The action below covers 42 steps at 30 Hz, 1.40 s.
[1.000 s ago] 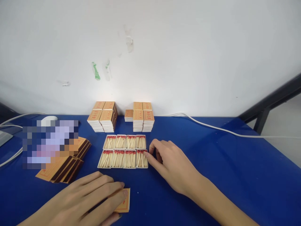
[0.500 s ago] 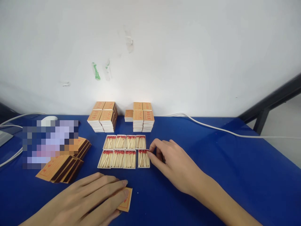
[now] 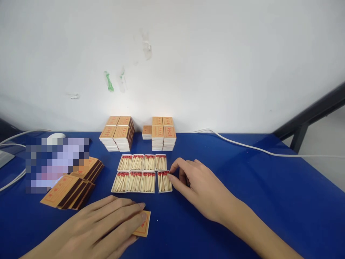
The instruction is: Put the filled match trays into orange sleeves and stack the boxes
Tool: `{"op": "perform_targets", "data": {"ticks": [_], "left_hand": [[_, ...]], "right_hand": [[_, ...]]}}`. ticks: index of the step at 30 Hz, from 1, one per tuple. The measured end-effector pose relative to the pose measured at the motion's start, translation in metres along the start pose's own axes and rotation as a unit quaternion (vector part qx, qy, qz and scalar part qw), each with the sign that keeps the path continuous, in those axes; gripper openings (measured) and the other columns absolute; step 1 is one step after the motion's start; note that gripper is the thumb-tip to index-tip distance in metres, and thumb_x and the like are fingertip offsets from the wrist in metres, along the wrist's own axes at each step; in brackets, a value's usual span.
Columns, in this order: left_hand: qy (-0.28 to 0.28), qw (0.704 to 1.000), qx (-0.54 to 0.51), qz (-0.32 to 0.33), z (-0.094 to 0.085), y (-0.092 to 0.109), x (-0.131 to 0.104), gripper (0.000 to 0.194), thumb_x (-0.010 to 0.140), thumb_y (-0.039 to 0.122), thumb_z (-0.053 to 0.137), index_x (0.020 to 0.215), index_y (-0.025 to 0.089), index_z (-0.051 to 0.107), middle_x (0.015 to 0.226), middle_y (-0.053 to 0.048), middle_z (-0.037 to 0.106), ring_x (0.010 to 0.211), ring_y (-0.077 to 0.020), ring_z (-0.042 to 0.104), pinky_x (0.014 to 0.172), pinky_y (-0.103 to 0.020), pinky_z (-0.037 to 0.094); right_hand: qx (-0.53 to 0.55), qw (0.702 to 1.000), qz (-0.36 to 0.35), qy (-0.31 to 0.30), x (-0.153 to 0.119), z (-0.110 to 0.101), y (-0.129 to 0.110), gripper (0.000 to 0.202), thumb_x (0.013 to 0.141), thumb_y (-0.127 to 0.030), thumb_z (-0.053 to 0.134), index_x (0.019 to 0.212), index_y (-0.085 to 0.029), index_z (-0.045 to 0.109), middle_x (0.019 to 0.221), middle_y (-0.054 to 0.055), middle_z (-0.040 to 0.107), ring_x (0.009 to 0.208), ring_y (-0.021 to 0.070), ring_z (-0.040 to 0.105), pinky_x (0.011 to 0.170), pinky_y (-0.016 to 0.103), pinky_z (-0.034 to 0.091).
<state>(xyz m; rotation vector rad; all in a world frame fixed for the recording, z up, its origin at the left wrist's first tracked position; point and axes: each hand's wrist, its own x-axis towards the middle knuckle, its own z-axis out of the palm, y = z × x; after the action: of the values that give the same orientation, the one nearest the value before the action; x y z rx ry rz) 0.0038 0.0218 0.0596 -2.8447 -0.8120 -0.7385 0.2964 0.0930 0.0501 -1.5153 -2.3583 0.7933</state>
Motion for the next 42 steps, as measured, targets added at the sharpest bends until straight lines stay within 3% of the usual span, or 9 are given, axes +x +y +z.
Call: {"op": "perform_targets", "data": {"ticks": [5, 10, 17, 24, 28, 34, 42], "left_hand": [[-0.015, 1.000, 0.010, 0.005, 0.002, 0.001, 0.000, 0.039, 0.124, 0.017, 0.038, 0.126, 0.016, 0.078, 0.116, -0.003, 0.091, 0.095, -0.0234, 0.089, 0.083, -0.039, 0.073], [-0.014, 1.000, 0.020, 0.009, 0.004, -0.001, -0.004, 0.045, 0.124, 0.016, 0.033, 0.122, 0.017, 0.079, 0.112, -0.003, 0.091, 0.094, -0.0227, 0.090, 0.081, -0.038, 0.074], [-0.004, 1.000, 0.024, 0.011, 0.002, 0.001, -0.002, 0.043, 0.124, 0.016, 0.035, 0.122, 0.017, 0.078, 0.112, -0.002, 0.091, 0.093, -0.0224, 0.089, 0.080, -0.038, 0.073], [0.002, 1.000, 0.018, 0.001, 0.004, 0.000, -0.003, 0.041, 0.124, 0.016, 0.037, 0.123, 0.017, 0.077, 0.114, -0.002, 0.090, 0.095, -0.0210, 0.088, 0.083, -0.037, 0.070], [0.022, 0.999, 0.026, 0.002, 0.006, 0.001, -0.005, 0.041, 0.125, 0.019, 0.037, 0.124, 0.018, 0.077, 0.114, -0.001, 0.090, 0.094, -0.0204, 0.086, 0.084, -0.036, 0.068], [-0.007, 1.000, 0.018, -0.020, 0.003, 0.002, -0.005, 0.038, 0.124, 0.020, 0.040, 0.126, 0.018, 0.078, 0.117, -0.003, 0.089, 0.098, -0.0215, 0.086, 0.089, -0.037, 0.067], [-0.007, 0.999, 0.016, -0.041, 0.007, -0.002, -0.004, 0.032, 0.122, 0.020, 0.044, 0.125, 0.016, 0.076, 0.109, -0.002, 0.088, 0.096, -0.0237, 0.087, 0.088, -0.041, 0.069]], "right_hand": [[-0.045, 0.998, 0.007, 0.033, -0.003, 0.010, -0.005, 0.039, 0.111, -0.065, 0.059, 0.108, -0.027, 0.060, 0.079, -0.003, 0.067, 0.075, 0.0234, 0.063, 0.087, 0.046, 0.043], [-0.092, 0.992, 0.017, 0.080, -0.005, 0.021, -0.012, 0.047, 0.103, -0.072, 0.067, 0.105, -0.026, 0.057, 0.089, 0.003, 0.068, 0.085, 0.0293, 0.065, 0.086, 0.048, 0.044], [-0.106, 0.991, 0.007, 0.083, -0.009, 0.022, -0.015, 0.023, 0.105, -0.048, 0.063, 0.108, -0.026, 0.056, 0.089, 0.003, 0.066, 0.085, 0.0289, 0.065, 0.081, 0.046, 0.043], [-0.118, 0.991, -0.010, 0.069, -0.014, 0.013, -0.017, 0.013, 0.094, -0.028, 0.062, 0.106, -0.026, 0.057, 0.089, 0.001, 0.066, 0.083, 0.0265, 0.064, 0.080, 0.044, 0.042], [-0.124, 0.990, -0.014, 0.072, -0.014, 0.011, -0.015, 0.013, 0.095, -0.027, 0.062, 0.108, -0.026, 0.059, 0.101, 0.003, 0.068, 0.086, 0.0263, 0.063, 0.081, 0.046, 0.045], [-0.077, 0.996, 0.021, 0.047, -0.012, 0.009, -0.009, 0.019, 0.103, -0.041, 0.066, 0.116, -0.027, 0.061, 0.115, 0.005, 0.064, 0.088, 0.0238, 0.064, 0.078, 0.044, 0.052], [-0.009, 1.000, -0.027, 0.003, -0.012, -0.013, -0.004, 0.005, 0.105, -0.032, 0.069, 0.109, -0.029, 0.069, 0.116, 0.001, 0.067, 0.092, 0.0186, 0.067, 0.082, 0.037, 0.056]]}}
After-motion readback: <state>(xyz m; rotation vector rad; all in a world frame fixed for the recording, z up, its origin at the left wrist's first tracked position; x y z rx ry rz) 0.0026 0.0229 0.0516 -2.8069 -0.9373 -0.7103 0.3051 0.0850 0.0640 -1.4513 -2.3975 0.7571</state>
